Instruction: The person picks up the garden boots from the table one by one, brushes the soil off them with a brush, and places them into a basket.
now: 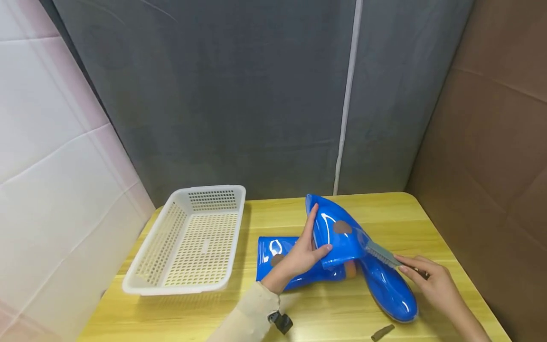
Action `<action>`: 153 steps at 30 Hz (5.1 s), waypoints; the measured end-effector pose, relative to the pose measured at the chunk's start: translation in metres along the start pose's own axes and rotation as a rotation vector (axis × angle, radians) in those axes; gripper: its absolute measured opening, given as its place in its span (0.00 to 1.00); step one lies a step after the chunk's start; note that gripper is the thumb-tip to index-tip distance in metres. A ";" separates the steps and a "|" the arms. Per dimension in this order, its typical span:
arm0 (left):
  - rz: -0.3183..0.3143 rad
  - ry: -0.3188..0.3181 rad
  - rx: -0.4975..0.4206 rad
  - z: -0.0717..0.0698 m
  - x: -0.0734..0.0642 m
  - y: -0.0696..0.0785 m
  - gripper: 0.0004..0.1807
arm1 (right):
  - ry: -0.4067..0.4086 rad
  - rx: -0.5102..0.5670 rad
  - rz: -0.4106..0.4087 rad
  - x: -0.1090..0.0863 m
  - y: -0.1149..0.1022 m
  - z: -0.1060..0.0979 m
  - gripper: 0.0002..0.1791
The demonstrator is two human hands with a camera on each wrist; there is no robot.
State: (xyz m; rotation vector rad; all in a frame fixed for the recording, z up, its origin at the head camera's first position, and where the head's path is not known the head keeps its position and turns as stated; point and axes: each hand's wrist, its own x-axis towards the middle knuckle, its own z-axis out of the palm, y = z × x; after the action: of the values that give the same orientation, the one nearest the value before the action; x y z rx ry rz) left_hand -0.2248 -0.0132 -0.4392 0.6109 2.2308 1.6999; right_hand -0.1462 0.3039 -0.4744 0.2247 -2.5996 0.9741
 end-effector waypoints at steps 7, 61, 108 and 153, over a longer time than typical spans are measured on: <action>-0.036 -0.010 0.029 0.003 -0.004 -0.020 0.50 | 0.001 -0.078 0.034 -0.008 0.012 -0.003 0.14; -0.036 0.054 0.083 0.046 -0.007 -0.057 0.51 | -0.282 -0.429 -0.293 0.081 -0.045 0.004 0.21; -0.001 -0.008 0.173 0.037 0.004 -0.057 0.63 | -0.451 -0.266 -0.270 0.059 -0.044 -0.006 0.20; -0.061 -0.080 0.095 0.023 0.004 -0.054 0.63 | -0.305 -0.423 -0.313 0.069 -0.027 0.018 0.23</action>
State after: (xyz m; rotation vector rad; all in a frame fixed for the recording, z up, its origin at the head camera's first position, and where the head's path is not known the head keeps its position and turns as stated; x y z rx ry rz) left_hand -0.2268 -0.0039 -0.4977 0.6151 2.2603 1.5207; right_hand -0.2074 0.2704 -0.4447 0.6862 -2.8438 0.2890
